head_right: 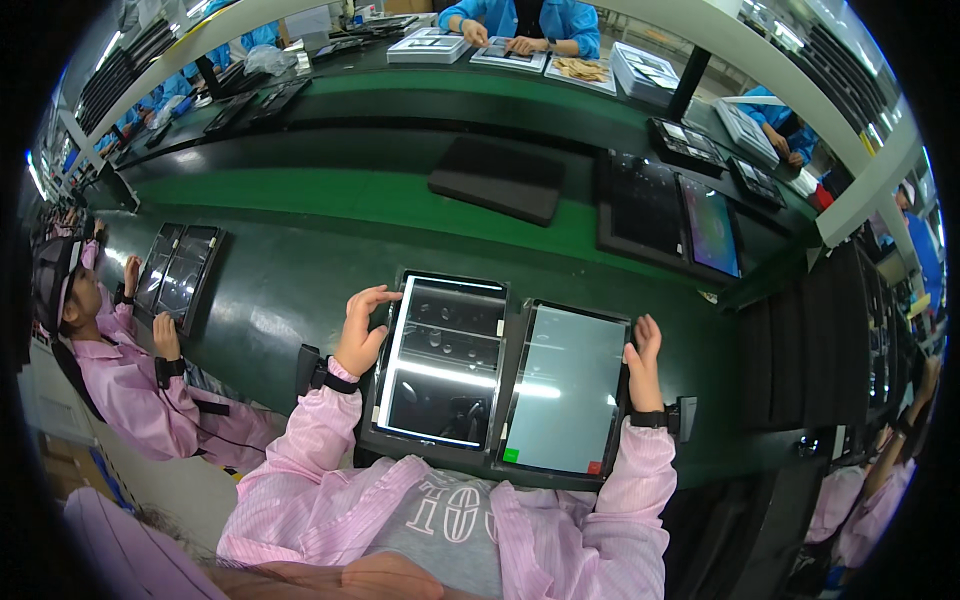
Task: The person interacts with multiple tablet computers by hand on a factory assembly line.
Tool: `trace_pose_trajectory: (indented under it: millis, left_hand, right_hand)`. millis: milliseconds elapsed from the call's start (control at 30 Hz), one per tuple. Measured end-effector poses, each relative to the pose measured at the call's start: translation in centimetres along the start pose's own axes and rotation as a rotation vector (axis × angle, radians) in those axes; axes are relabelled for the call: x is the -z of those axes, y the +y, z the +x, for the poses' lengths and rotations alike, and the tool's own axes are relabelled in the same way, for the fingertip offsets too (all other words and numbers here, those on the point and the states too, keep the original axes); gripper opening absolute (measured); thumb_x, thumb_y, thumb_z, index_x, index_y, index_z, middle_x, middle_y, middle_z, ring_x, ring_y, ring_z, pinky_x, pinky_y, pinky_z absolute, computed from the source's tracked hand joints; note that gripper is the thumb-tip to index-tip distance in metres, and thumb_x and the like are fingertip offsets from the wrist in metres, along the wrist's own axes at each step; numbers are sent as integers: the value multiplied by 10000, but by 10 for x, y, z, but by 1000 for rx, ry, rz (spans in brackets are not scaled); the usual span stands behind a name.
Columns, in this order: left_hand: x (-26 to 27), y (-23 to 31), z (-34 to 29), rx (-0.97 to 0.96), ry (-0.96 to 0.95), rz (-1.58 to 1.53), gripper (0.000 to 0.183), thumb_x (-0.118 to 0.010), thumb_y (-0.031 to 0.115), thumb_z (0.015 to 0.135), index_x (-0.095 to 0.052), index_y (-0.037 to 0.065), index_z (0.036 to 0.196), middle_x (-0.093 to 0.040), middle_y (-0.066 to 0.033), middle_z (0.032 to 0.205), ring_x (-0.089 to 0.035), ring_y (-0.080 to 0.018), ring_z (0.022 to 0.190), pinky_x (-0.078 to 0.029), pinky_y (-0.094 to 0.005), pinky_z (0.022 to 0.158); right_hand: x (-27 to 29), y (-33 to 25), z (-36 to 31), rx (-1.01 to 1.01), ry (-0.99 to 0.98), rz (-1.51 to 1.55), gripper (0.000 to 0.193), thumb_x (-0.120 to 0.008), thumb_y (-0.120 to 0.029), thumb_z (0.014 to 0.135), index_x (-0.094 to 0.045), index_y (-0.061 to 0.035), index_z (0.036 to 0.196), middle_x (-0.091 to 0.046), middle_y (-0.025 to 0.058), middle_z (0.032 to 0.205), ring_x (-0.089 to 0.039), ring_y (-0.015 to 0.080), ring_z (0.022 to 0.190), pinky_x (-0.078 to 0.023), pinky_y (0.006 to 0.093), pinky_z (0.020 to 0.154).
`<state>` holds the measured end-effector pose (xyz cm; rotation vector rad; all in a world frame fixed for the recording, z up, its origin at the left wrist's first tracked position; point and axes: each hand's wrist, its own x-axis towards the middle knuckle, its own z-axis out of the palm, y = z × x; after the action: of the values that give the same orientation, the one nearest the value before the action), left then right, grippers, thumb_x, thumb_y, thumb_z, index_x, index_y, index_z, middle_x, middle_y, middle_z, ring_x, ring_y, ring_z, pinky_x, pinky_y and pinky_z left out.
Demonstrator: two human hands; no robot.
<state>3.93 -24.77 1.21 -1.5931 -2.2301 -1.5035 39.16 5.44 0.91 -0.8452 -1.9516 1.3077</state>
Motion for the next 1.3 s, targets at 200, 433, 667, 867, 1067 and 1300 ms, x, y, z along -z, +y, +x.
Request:
trace_pose_trajectory:
  millis: [200, 433, 667, 867, 1067, 1300]
  left_hand:
    - [-1, 5, 0, 10, 7, 33, 526, -512, 21, 665, -510, 60, 1189, -579, -91, 1230, -430, -318, 1278, -198, -495, 1113]
    - [-3, 3, 1, 19, -16, 66, 561, -527, 29, 677, -485, 58, 1236, -545, -111, 1253, -412, -323, 1292, -185, -503, 1121]
    - [-3, 0, 1, -3, -23, 93, 588, -535, 35, 674, -471, 57, 1258, -527, -107, 1278, -387, -319, 1314, -171, -504, 1127]
    - [-2, 2, 2, -9, -41, 88, 610, -533, 36, 671, -452, 50, 1275, -518, -95, 1312, -365, -316, 1335, -155, -505, 1132]
    - [-5, 0, 2, -14, -43, 90, 616, -530, 49, 680, -438, 53, 1289, -514, -89, 1324, -344, -317, 1351, -108, -529, 1139]
    - [-4, 0, 4, -42, -27, 116, 677, -529, 45, 696, -359, 60, 1351, -484, -89, 1372, -321, -312, 1370, -84, -545, 1140]
  right_hand:
    - [-13, -1, -6, 63, -100, 146, 709, -479, -280, 940, -108, -53, 1499, -183, 208, 1547, -153, 340, 1447, -115, 438, 1161]
    - [-15, -2, -7, 109, -113, 190, 716, -463, -317, 949, -98, -45, 1501, -152, 193, 1568, -138, 322, 1453, -79, 420, 1166]
    - [-16, 3, -6, 128, -131, 121, 718, -440, -351, 962, -97, -18, 1498, -142, 199, 1571, -113, 296, 1465, -49, 407, 1168]
    - [-16, 5, -5, 120, -119, 114, 725, -441, -370, 960, -100, -25, 1499, -156, 198, 1567, -125, 298, 1461, -55, 412, 1167]
    - [-13, 7, -7, 113, -115, 103, 732, -441, -389, 959, -102, -32, 1500, -170, 198, 1563, -137, 299, 1457, -61, 418, 1166]
    - [-11, 11, -6, 114, -113, 85, 740, -441, -411, 957, -105, -40, 1502, -186, 198, 1559, -150, 301, 1452, -68, 424, 1165]
